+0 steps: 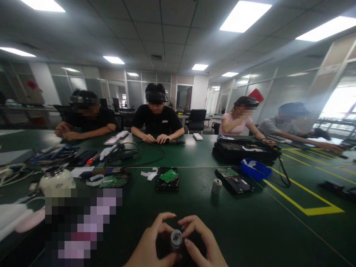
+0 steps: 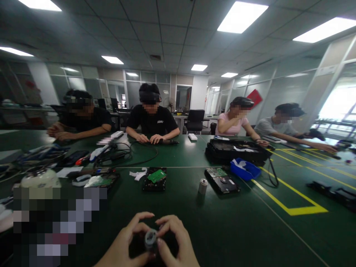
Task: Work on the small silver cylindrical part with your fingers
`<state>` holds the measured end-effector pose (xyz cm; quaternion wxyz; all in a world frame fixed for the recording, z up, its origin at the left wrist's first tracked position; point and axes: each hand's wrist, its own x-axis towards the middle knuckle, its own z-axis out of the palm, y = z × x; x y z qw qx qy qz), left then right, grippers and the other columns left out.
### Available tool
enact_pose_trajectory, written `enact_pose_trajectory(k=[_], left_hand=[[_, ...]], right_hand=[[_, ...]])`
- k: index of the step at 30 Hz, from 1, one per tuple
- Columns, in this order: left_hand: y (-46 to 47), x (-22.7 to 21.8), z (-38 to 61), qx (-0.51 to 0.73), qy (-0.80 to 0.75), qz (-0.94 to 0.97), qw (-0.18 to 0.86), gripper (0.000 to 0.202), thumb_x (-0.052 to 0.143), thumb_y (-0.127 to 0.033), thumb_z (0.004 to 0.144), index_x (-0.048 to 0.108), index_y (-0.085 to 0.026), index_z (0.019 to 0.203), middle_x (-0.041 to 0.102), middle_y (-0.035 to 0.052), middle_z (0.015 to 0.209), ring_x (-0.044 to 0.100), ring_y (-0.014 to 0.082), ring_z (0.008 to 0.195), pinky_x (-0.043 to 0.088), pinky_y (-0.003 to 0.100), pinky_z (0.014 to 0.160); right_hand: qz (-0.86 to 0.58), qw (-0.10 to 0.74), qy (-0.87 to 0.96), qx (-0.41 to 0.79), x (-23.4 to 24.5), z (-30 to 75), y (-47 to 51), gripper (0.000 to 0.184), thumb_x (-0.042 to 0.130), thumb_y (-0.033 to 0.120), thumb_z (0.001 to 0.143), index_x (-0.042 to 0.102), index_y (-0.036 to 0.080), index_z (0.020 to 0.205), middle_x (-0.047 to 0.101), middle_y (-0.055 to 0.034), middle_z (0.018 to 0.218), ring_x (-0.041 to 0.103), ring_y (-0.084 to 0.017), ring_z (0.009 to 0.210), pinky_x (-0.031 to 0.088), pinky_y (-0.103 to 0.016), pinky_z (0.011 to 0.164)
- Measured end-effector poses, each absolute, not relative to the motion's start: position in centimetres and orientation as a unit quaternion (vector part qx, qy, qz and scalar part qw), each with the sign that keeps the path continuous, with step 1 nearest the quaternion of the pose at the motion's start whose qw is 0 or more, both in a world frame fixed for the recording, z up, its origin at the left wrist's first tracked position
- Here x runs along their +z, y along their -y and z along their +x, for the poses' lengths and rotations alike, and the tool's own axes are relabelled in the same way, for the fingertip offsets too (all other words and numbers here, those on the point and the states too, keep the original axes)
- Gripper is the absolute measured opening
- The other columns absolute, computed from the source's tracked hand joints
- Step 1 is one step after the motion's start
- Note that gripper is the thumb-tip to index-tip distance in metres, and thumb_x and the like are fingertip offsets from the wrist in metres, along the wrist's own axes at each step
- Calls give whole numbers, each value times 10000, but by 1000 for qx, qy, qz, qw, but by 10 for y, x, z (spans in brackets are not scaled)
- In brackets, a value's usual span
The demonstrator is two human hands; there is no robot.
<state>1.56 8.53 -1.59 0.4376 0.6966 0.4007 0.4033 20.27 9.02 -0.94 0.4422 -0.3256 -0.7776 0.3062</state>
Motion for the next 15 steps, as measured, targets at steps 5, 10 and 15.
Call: enact_pose_trajectory(k=[5, 10, 15], left_hand=[[-86, -12, 16, 400, -418, 692, 433, 624, 694, -140, 633, 401, -237, 1175, 683, -12, 813, 650, 184, 780, 467, 287, 739], [-87, -13, 16, 397, -413, 708, 413, 547, 663, -138, 644, 435, -234, 1132, 671, -23, 790, 647, 174, 759, 467, 271, 720], [-85, -14, 15, 396, -425, 707, 403, 615, 684, -100, 602, 426, -241, 1142, 669, -30, 794, 636, 180, 778, 456, 285, 747]], right_hand=[[-339, 442, 775, 299, -11, 197, -93, 258, 513, 392, 881, 614, 221, 1047, 640, -98, 1000, 606, -225, 947, 490, -377, 839], [-346, 443, 762, 321, -3, 185, -94, 225, 573, 398, 853, 685, 205, 827, 660, -85, 912, 627, -215, 890, 498, -359, 800], [-393, 475, 725, 307, 2, 192, -102, 260, 549, 429, 872, 673, 204, 830, 662, -67, 882, 621, -208, 876, 495, -346, 801]])
